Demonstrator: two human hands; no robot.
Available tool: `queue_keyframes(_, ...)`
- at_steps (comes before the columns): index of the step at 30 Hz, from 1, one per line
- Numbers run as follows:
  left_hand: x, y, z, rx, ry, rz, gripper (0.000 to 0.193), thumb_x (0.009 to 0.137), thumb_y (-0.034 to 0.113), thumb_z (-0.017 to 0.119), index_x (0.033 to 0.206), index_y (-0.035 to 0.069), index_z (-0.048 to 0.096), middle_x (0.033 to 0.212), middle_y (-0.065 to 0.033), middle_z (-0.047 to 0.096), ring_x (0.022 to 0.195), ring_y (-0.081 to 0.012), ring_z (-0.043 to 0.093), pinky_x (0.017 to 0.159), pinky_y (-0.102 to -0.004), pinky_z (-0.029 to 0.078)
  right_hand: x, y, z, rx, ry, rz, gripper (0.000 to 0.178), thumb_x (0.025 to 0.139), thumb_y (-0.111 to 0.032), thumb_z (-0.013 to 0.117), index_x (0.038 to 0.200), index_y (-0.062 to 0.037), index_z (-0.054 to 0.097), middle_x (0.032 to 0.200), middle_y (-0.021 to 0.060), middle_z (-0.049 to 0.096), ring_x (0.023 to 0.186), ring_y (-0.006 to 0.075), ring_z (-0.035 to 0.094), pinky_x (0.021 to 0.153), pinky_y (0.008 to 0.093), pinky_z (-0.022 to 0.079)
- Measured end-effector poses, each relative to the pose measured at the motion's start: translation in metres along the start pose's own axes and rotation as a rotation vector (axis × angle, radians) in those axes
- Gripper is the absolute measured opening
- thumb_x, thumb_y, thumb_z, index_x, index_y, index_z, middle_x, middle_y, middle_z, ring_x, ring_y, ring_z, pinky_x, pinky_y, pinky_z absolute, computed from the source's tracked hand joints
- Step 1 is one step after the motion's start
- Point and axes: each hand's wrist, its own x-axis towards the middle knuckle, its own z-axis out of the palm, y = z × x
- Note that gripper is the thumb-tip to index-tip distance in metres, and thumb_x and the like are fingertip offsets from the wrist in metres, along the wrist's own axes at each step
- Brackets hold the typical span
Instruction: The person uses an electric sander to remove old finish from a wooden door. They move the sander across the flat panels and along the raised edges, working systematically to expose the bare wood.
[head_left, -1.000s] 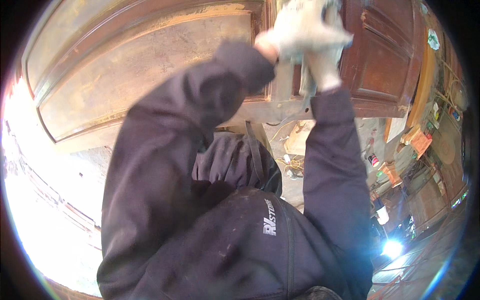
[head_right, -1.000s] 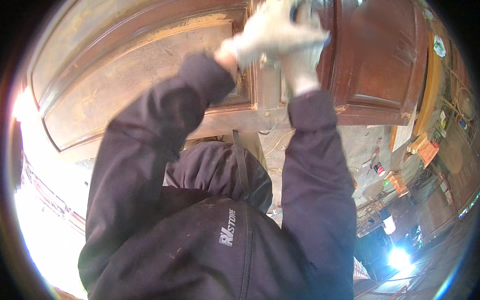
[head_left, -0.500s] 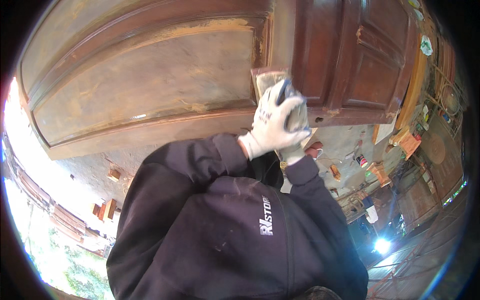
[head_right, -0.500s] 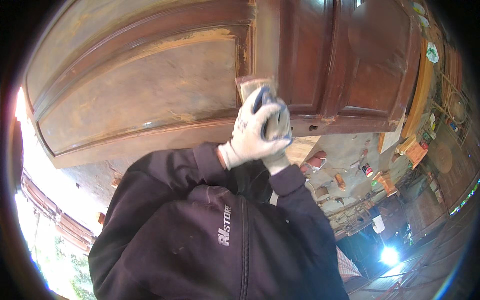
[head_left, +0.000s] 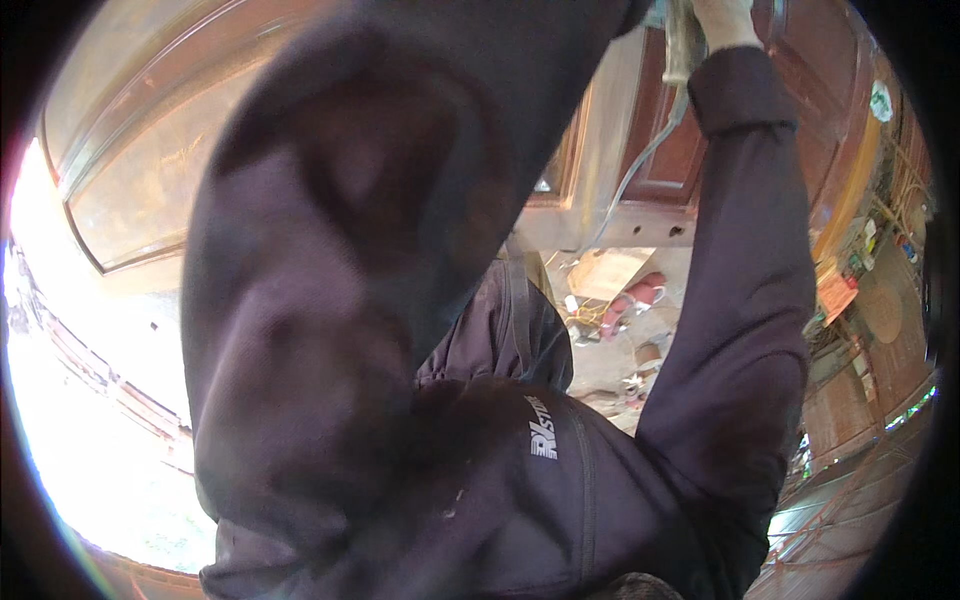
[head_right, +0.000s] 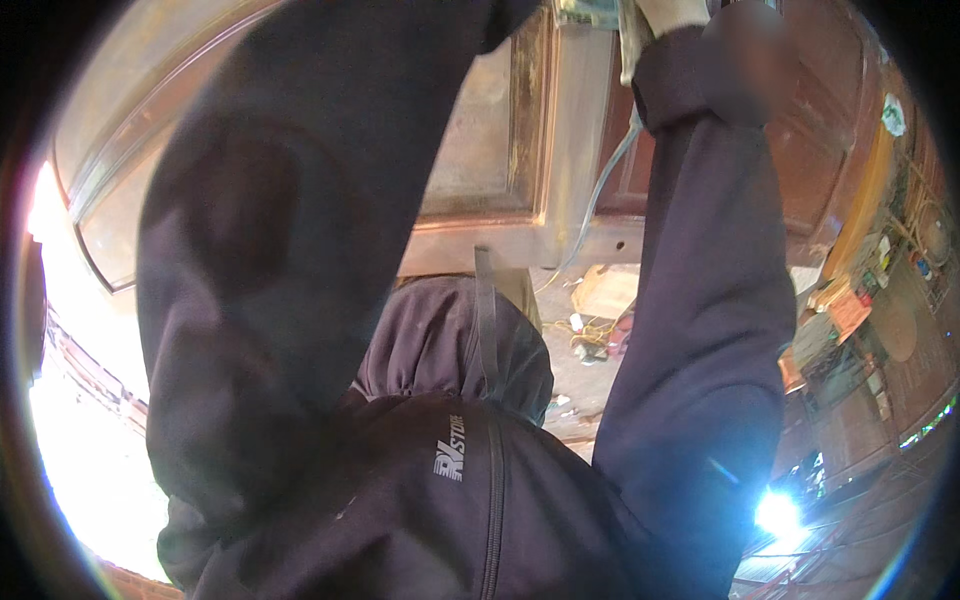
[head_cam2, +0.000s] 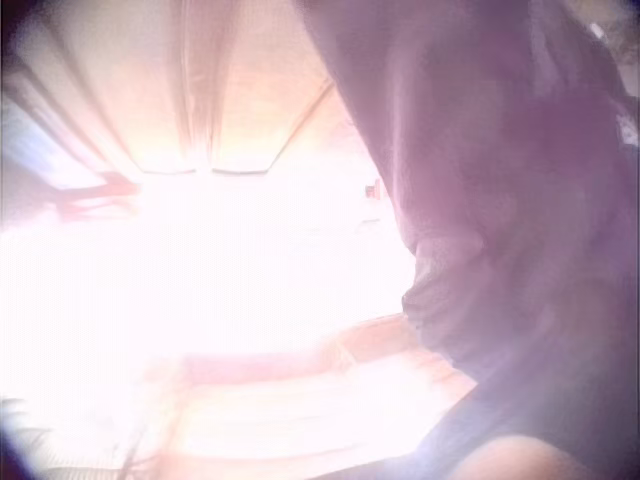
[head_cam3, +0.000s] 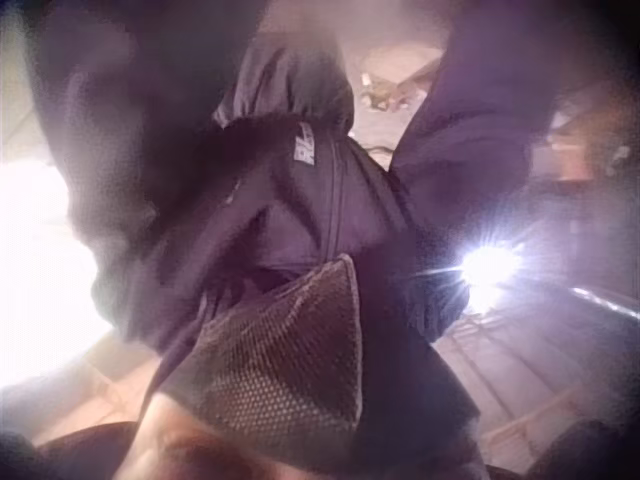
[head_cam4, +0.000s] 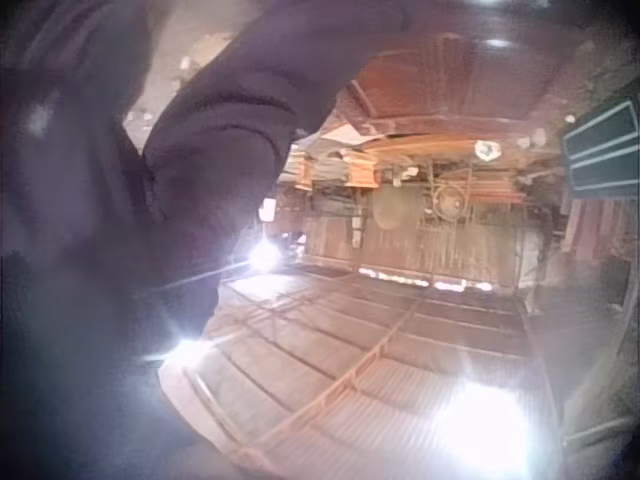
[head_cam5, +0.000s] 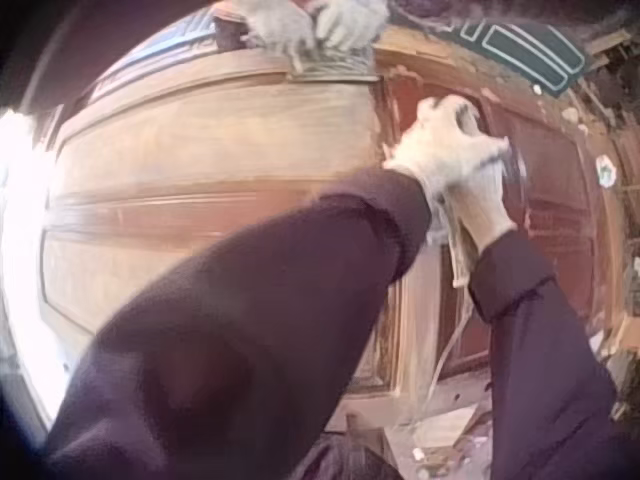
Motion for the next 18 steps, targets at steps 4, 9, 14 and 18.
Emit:
queue_keyframes(4, -0.052, 0.005, 0.015, -0.013, -0.069, 0.052, 0.071, 0.074, 0.048, 0.08, 0.131, 0.011, 0.059, 0.137, -0.0269, 0.051, 0.126, -0.0453, 0.054, 0.105, -0.0503, 0.047, -0.037, 0.003, -0.015, -0.056, 0.052, 0.049, 0.055, 0.078, -0.019, 0.079, 0.125, -0.0039, 0.055, 0.108, 0.0187, 0.062, 0.098, 0.0385, 0.061, 0.083, 0.0489, 0.049)
queue_keyframes(9, -0.188, 0.019, 0.036, 0.075, -0.11, -0.027, 0.075, 0.061, 0.04, 0.089, 0.126, 0.014, 0.062, 0.134, -0.0237, 0.05, 0.125, -0.0427, 0.053, 0.104, -0.0512, 0.047, -0.154, -0.048, -0.049, -0.011, 0.044, 0.16, 0.055, 0.078, -0.019, 0.079, 0.125, -0.0038, 0.055, 0.108, 0.0186, 0.062, 0.097, 0.0385, 0.062, 0.083, 0.0489, 0.049)
queue_keyframes(14, -0.322, 0.039, 0.045, 0.044, -0.218, -0.145, 0.075, 0.061, 0.04, 0.09, 0.127, 0.014, 0.065, 0.149, -0.0316, 0.04, 0.137, -0.0495, 0.043, 0.112, -0.0549, 0.04, -0.298, -0.121, -0.091, 0.084, -0.117, 0.389, 0.054, 0.078, -0.019, 0.079, 0.125, -0.0038, 0.056, 0.108, 0.0186, 0.062, 0.097, 0.0384, 0.062, 0.083, 0.0488, 0.049)
queue_keyframes(18, -0.368, 0.042, 0.055, -0.015, -0.248, -0.149, 0.072, 0.062, 0.042, 0.089, 0.125, 0.017, 0.065, 0.143, -0.0282, 0.043, 0.132, -0.0503, 0.042, 0.108, -0.0599, 0.038, -0.329, -0.147, -0.1, 0.118, -0.169, 0.435, 0.054, 0.078, -0.019, 0.079, 0.125, -0.0037, 0.056, 0.107, 0.0186, 0.063, 0.097, 0.0384, 0.062, 0.083, 0.0488, 0.049)
